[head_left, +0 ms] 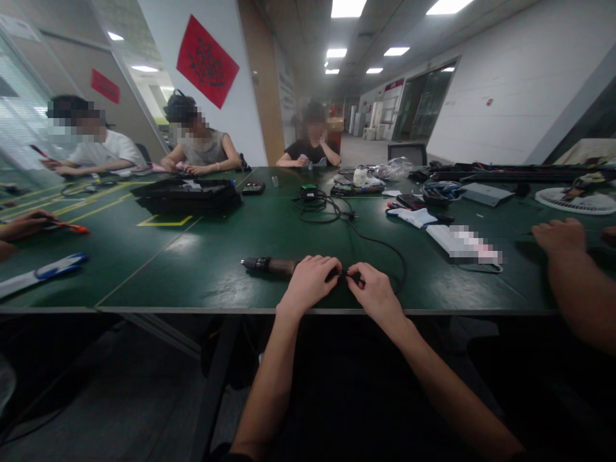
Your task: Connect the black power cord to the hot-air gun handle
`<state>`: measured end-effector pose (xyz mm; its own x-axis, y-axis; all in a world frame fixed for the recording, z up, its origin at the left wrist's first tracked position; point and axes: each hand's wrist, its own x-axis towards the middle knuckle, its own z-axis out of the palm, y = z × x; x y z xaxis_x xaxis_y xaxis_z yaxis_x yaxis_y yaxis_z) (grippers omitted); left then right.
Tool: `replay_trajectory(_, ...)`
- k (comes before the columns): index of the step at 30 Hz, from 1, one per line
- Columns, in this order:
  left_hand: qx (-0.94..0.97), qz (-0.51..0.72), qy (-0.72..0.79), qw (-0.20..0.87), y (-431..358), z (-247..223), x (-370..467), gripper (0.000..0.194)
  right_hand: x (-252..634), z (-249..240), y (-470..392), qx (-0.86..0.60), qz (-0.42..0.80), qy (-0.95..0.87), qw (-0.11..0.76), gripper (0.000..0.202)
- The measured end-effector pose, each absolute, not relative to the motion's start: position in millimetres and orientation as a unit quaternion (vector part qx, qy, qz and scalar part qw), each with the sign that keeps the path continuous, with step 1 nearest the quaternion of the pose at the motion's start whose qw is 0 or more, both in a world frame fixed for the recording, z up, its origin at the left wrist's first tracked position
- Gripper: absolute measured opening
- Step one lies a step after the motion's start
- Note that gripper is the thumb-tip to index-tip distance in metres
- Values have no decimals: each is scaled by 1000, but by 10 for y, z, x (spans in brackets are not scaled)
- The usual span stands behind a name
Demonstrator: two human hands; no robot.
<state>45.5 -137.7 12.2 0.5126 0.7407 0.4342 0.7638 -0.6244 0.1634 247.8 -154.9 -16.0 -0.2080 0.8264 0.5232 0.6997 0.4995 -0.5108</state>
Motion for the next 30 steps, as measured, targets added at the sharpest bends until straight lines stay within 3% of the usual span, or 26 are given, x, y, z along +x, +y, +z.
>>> replay_trajectory(30, -863, -236, -446, 31, -1373, 114, 460, 12, 2477, -154, -1562, -496, 85, -771, 391, 9)
